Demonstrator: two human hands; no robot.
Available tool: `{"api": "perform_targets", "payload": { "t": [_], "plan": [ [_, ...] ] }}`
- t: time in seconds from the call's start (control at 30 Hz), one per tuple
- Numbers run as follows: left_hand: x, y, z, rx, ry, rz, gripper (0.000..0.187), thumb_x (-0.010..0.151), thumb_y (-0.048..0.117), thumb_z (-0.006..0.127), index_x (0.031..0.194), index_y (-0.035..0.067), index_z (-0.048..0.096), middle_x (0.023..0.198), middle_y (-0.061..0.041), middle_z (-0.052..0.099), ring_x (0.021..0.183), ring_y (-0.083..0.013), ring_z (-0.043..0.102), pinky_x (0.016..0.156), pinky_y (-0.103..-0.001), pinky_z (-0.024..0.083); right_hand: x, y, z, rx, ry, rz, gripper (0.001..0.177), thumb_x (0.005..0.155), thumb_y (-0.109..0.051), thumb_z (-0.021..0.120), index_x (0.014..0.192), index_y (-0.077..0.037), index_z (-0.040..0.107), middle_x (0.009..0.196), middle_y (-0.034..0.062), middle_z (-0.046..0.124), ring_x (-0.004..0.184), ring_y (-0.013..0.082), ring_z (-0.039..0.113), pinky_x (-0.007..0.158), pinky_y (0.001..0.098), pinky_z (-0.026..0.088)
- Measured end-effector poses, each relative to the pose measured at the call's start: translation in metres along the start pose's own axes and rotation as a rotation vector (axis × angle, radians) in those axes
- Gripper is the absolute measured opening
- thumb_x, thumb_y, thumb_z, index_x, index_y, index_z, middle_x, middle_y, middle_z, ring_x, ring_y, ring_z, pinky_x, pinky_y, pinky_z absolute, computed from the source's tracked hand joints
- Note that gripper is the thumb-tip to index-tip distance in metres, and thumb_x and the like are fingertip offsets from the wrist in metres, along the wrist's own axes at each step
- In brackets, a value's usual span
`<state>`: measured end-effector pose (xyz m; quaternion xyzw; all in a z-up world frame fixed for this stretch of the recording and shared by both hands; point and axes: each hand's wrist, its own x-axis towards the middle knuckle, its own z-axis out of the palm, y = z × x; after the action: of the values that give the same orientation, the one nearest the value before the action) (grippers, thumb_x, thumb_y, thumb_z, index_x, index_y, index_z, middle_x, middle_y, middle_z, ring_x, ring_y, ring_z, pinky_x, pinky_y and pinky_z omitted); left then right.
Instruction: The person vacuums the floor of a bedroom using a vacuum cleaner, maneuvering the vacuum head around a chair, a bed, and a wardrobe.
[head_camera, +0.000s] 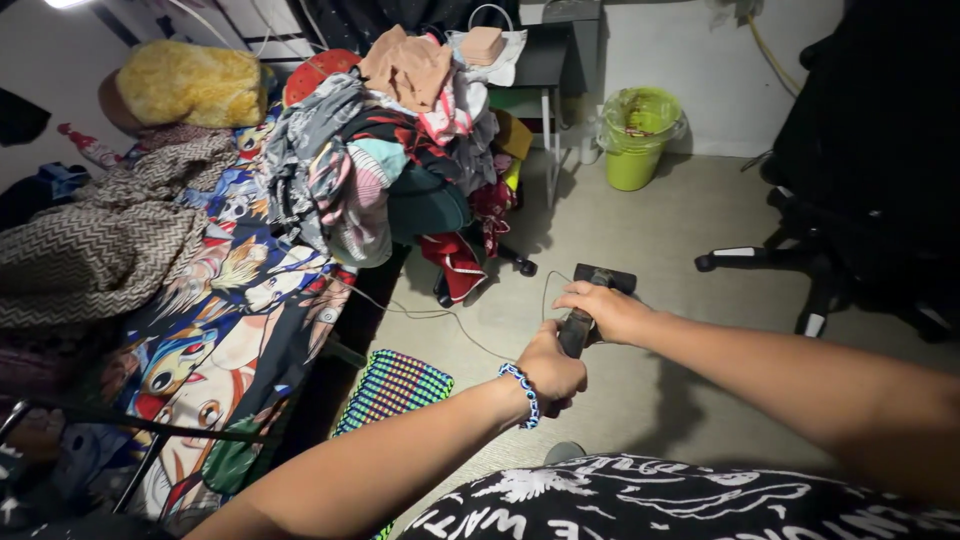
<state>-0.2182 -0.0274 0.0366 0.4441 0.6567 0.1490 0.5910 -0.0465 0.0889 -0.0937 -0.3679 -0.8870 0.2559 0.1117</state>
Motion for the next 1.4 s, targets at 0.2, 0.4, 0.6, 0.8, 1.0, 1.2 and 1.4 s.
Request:
{"api": "perform_targets", "payload": {
  "t": [0.2,0.4,0.6,0.8,1.0,1.2,1.4],
  "plan": [
    [0.028,0.01,0.044,-0.071,0.024,0.014,0.087,0.072,-0.006,0.068,0.148,0.014,0.031,0.076,-0.013,0.064,0.05,-0.0216,0.059,0.04,-0.038,0.045,-0.024,0.001,-0.022,-0.014,0.007,0.355,0.087,0.074,-0.009,0.082,0.149,-0.024,0.04,0.134,0.0193,0.055,0.118,0.038,0.059,0.099,0.0436,0.052],
    [0.082,0.019,0.074,-0.105,0.045,0.111,0.09,0.07,0.002,0.084,0.143,0.005,0.033,0.084,-0.012,0.067,0.061,-0.0197,0.065,0.046,-0.036,0.051,-0.039,0.022,-0.017,1.248,-0.035,1.05,0.039,0.103,-0.022,0.044,0.139,-0.008,0.048,0.12,0.0228,0.068,0.107,0.039,0.069,0.092,0.0546,0.056],
    [0.126,0.036,0.073,-0.1,0.087,0.124,0.083,0.065,-0.011,0.071,0.14,0.001,0.037,0.086,-0.021,0.069,0.061,-0.0263,0.069,0.044,-0.041,0.052,-0.045,0.031,-0.024,1.799,0.021,0.954,0.054,0.103,-0.045,0.039,0.13,-0.001,0.057,0.118,0.0164,0.069,0.103,0.0309,0.068,0.09,0.0496,0.055],
    [0.14,0.056,0.075,-0.063,0.097,0.105,0.061,0.073,-0.005,0.065,0.13,-0.004,0.043,0.083,-0.024,0.071,0.06,-0.0286,0.069,0.043,-0.041,0.049,-0.047,-0.005,-0.057,1.814,0.08,1.001,0.054,0.1,-0.041,0.055,0.137,-0.003,0.052,0.128,0.0205,0.064,0.115,0.0375,0.064,0.1,0.0581,0.053],
    [0.18,0.075,0.062,0.006,0.111,0.138,0.053,0.076,0.004,0.067,0.124,-0.008,0.049,0.092,-0.024,0.072,0.074,-0.0291,0.074,0.058,-0.04,0.058,-0.009,0.023,-0.068,1.839,0.134,1.068,0.057,0.099,-0.043,0.056,0.139,-0.002,0.051,0.133,0.0217,0.062,0.12,0.0388,0.063,0.1,0.0611,0.051],
    [0.227,0.099,0.026,0.062,0.088,0.158,0.053,0.078,0.011,0.07,0.122,-0.008,0.05,0.096,-0.026,0.072,0.078,-0.0298,0.076,0.065,-0.04,0.06,0.046,0.062,-0.072,1.84,0.147,1.056,0.057,0.099,-0.043,0.055,0.138,-0.003,0.052,0.133,0.0201,0.063,0.119,0.0373,0.064,0.099,0.0608,0.051],
    [0.268,0.118,-0.005,0.089,0.053,0.151,0.055,0.08,0.017,0.07,0.123,-0.008,0.048,0.098,-0.026,0.072,0.082,-0.0308,0.076,0.066,-0.04,0.059,0.095,0.083,-0.074,1.836,0.257,1.09,0.054,0.1,-0.043,0.057,0.135,-0.002,0.053,0.128,0.0189,0.066,0.114,0.0356,0.067,0.095,0.0589,0.054]
  ]
}}
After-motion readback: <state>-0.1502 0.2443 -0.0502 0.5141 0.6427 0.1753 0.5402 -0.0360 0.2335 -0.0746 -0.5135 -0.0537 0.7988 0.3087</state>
